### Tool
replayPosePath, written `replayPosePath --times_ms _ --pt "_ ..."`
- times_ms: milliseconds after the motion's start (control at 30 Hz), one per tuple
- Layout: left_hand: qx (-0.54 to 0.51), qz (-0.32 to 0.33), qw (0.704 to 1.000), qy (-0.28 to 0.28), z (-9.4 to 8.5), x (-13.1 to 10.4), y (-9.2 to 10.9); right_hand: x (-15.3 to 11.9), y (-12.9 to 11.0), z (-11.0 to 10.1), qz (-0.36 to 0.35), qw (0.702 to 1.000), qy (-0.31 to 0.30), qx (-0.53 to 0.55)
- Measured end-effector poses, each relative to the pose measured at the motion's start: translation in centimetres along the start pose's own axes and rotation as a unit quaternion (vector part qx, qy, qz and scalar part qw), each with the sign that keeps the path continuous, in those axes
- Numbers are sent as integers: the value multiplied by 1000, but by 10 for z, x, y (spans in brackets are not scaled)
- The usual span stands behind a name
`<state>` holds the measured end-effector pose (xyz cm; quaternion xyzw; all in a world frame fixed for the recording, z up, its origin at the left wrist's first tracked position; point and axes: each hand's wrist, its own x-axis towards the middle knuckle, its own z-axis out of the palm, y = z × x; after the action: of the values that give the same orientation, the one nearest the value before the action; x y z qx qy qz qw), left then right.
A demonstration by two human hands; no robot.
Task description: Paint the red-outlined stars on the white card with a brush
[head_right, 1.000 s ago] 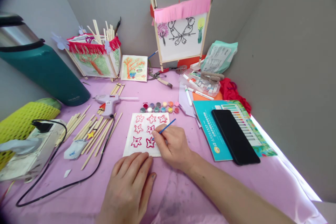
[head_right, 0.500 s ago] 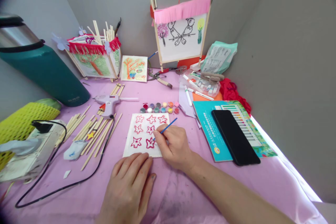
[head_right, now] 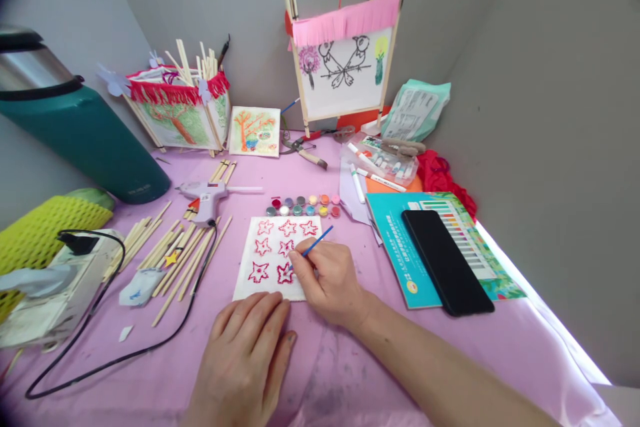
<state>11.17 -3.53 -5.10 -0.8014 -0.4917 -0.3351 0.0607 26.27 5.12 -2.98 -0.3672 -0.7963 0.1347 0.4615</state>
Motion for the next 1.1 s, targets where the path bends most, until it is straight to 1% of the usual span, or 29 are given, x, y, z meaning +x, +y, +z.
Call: replayPosePath --times_ms 100,267,567,767,1000,1100 --pt "1 2 1000 2 0 0 0 -1 0 0 1 1000 -1 5" --pt "2 1 1000 4 0 -1 0 -1 3 0 7 1000 13 -12" --pt "4 1 1000 0 0 0 0 -1 1 -1 3 1000 -2 -5" --pt "2 0 1000 3 -1 -1 1 -1 2 -1 6 1000 13 -20" --pt "6 0 1000 2 -1 1 0 0 1 -2 9 1000 0 -19" --pt "5 4 1000 3 -1 1 0 0 0 -3 14 1000 6 -22"
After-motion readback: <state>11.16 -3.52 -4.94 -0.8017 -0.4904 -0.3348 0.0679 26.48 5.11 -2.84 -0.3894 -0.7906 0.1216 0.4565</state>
